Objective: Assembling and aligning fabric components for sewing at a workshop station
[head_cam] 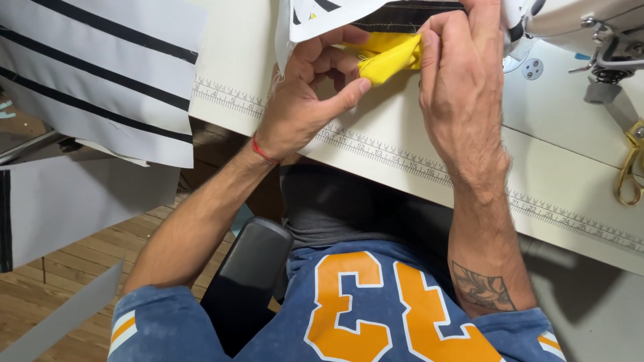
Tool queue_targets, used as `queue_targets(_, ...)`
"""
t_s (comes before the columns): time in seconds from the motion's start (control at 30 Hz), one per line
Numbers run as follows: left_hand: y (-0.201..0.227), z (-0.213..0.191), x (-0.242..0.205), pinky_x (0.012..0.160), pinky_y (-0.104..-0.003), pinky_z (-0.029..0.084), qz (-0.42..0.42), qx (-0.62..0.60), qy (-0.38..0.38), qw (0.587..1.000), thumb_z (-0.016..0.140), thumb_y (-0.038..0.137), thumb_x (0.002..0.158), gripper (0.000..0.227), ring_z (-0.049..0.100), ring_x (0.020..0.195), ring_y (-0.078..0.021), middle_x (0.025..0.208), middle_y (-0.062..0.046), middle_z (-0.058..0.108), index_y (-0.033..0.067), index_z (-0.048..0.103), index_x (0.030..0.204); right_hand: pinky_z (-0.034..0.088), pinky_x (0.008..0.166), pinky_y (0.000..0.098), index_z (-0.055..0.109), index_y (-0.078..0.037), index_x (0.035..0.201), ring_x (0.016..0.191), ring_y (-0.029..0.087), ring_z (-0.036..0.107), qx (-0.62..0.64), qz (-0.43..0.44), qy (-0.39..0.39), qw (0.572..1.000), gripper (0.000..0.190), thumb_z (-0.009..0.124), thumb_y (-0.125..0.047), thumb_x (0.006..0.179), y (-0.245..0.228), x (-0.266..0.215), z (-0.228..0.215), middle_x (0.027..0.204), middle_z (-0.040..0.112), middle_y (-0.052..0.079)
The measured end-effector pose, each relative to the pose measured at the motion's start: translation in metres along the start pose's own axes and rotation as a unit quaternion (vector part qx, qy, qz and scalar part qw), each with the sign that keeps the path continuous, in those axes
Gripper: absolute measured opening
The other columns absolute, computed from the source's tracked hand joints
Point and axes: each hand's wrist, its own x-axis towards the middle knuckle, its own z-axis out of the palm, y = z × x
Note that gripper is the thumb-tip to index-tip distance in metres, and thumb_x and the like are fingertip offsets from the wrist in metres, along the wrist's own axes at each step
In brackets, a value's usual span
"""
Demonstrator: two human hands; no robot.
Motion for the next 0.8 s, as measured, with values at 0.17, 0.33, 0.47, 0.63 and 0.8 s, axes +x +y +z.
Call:
queue_targets(0.17,-0.005,-0.001,0.000,0.098,-0.021,0.059,0.040,0.025,-0.007,0.999,0.081,0.004,0.119,0.043,0.069,0.114,-0.0063,0.133,0.002,0.074,0.0138,0.063,0.157,0.049,0.108,0.0518,0.063,0.012,0.120,0.132,0.041,0.054,0.033,0.008,-0.005,0.999,0.024,0.050,-0.002,0.134,-0.003,0.000,-0.004,0.146,0.050,0.029)
queue_targets(0.33,-0.003,-0.003,-0.001,0.091,-0.020,0.053,0.033,0.037,-0.003,0.999,0.079,0.010,0.123,0.038,0.062,0.103,-0.0048,0.123,0.004,0.073,0.0121,0.066,0.159,0.050,0.110,0.0510,0.063,0.012,0.123,0.133,0.041,0.055,0.062,0.022,-0.020,0.998,0.024,0.047,-0.002,0.134,-0.004,-0.002,-0.008,0.145,0.046,0.028)
queue_targets(0.47,-0.026,-0.013,0.002,0.115,-0.027,0.061,0.056,0.047,-0.003,0.997,0.075,0.016,0.126,0.037,0.064,0.126,-0.0127,0.149,0.001,0.070,0.0134,0.064,0.162,0.060,0.110,0.0512,0.066,0.018,0.143,0.137,0.045,0.057,0.049,-0.033,-0.025,0.998,0.021,0.051,0.016,0.129,0.008,-0.002,-0.011,0.146,0.045,0.030)
queue_targets(0.63,-0.039,-0.022,0.006,0.128,-0.032,0.067,0.086,0.010,-0.024,0.996,0.070,0.012,0.130,0.033,0.071,0.150,-0.0216,0.164,-0.009,0.070,0.0115,0.061,0.161,0.062,0.115,0.0550,0.066,0.018,0.138,0.144,0.048,0.056,0.041,-0.059,-0.030,0.997,0.048,0.045,0.036,0.099,0.023,-0.007,-0.010,0.151,0.046,0.034)
queue_targets(0.8,-0.045,-0.024,-0.002,0.101,-0.024,0.065,-0.008,0.113,0.003,0.994,0.070,0.029,0.124,0.042,0.058,0.099,-0.0113,0.121,0.002,0.067,0.0066,0.062,0.159,0.061,0.114,0.0545,0.065,0.017,0.133,0.145,0.049,0.058,0.057,-0.047,-0.033,0.997,0.054,0.039,0.034,0.089,0.021,-0.007,-0.013,0.150,0.050,0.035)
